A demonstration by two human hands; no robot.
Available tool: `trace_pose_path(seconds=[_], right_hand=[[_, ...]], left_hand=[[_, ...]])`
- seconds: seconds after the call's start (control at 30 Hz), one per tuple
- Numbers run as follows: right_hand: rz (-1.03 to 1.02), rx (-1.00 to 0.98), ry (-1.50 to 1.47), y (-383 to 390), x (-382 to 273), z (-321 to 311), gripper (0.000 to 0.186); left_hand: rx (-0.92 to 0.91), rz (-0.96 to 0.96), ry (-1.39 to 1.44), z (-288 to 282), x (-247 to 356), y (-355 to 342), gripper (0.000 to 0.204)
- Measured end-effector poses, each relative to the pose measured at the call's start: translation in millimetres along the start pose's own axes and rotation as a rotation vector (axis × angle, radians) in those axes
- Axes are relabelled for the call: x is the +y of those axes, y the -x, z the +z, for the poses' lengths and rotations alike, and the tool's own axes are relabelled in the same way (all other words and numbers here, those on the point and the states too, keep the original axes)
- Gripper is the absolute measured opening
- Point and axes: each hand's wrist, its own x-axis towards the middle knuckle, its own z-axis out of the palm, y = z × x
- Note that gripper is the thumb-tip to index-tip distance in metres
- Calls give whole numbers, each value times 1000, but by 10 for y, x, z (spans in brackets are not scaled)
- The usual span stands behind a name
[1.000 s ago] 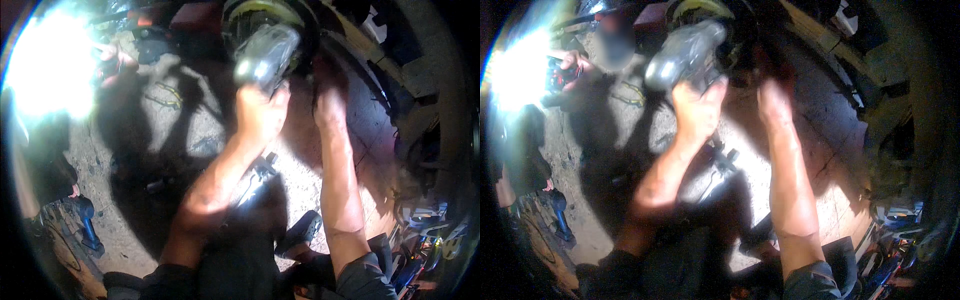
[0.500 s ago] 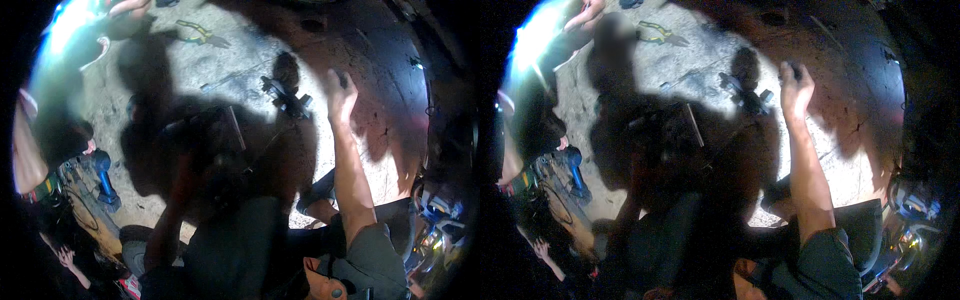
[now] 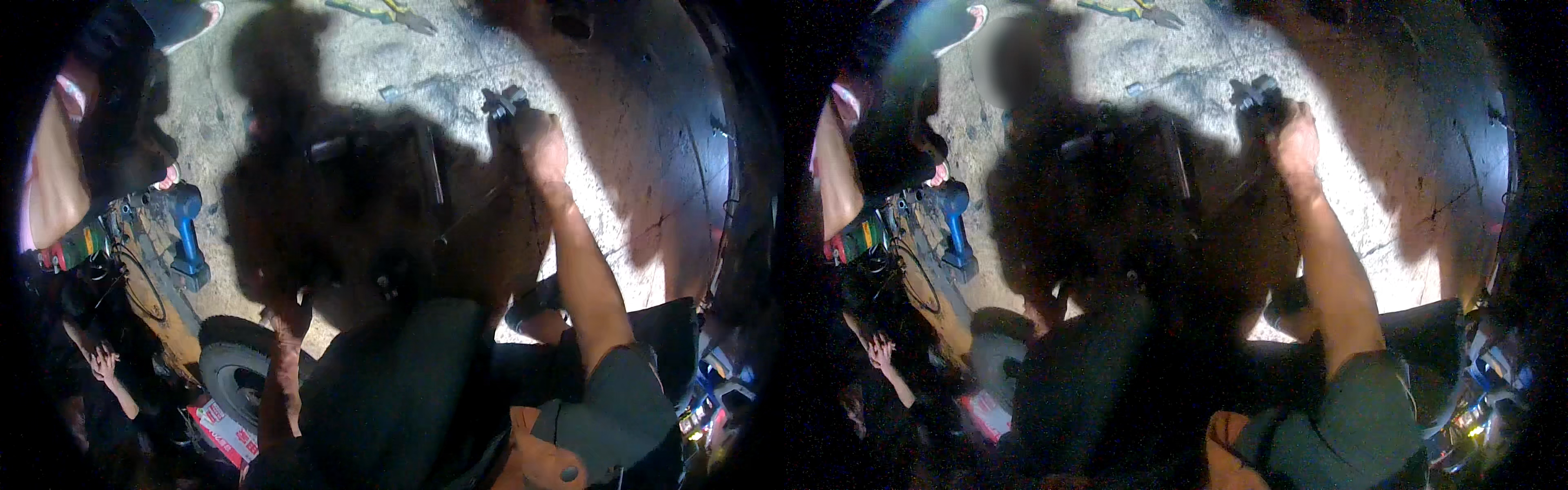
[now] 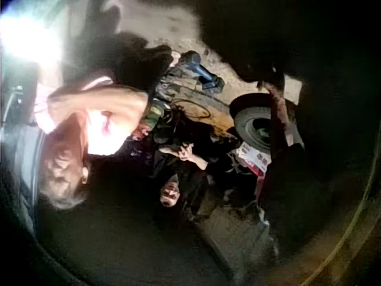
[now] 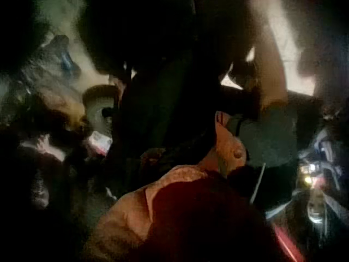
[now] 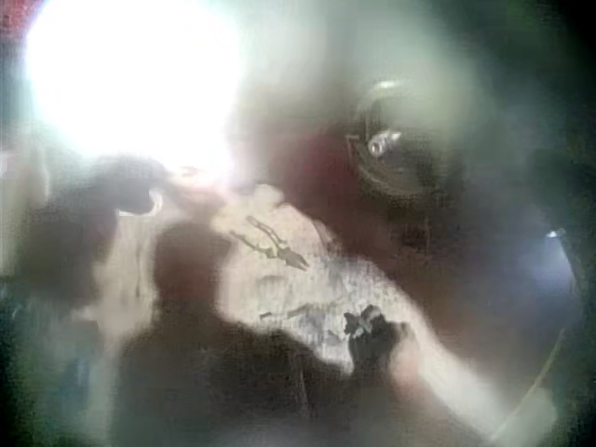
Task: The person assembles brake shoes with springs by hand, mounts them onto the wheel hub assembly, taps the components with a hammer, and fastens small hardware using pliers.
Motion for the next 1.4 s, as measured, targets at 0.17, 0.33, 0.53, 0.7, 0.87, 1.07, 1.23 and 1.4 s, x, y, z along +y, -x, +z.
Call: trace_pose_path(seconds=[0.17,0.33,0.53,0.7,0.87,1.07,1.23,1.4], right_hand=[[38,-160,63,-190,-160,-281,58],[175,33,-454,6,224,-696,34],[270,198,-561,339,975,-1077,33],[485,136,-245,838,1518,-734,33],[363,46,-393,864,1110,-294,34],[236,270,49,925,583,-297,53],[-22,17,-130,742,-627,245,47],[-66,-61,-631,529,-945,850,38]], left_hand=[[25,120,147,406,361,-622,43],[41,268,355,678,1358,-1277,40],[-90,203,188,673,2070,-1638,47],[-160,27,-68,1193,2456,-1733,66],[-177,-129,188,730,2076,-1790,58],[37,-91,138,269,1549,-1466,57],[33,72,25,364,674,-1209,55],[24,105,36,464,548,-1033,51]])
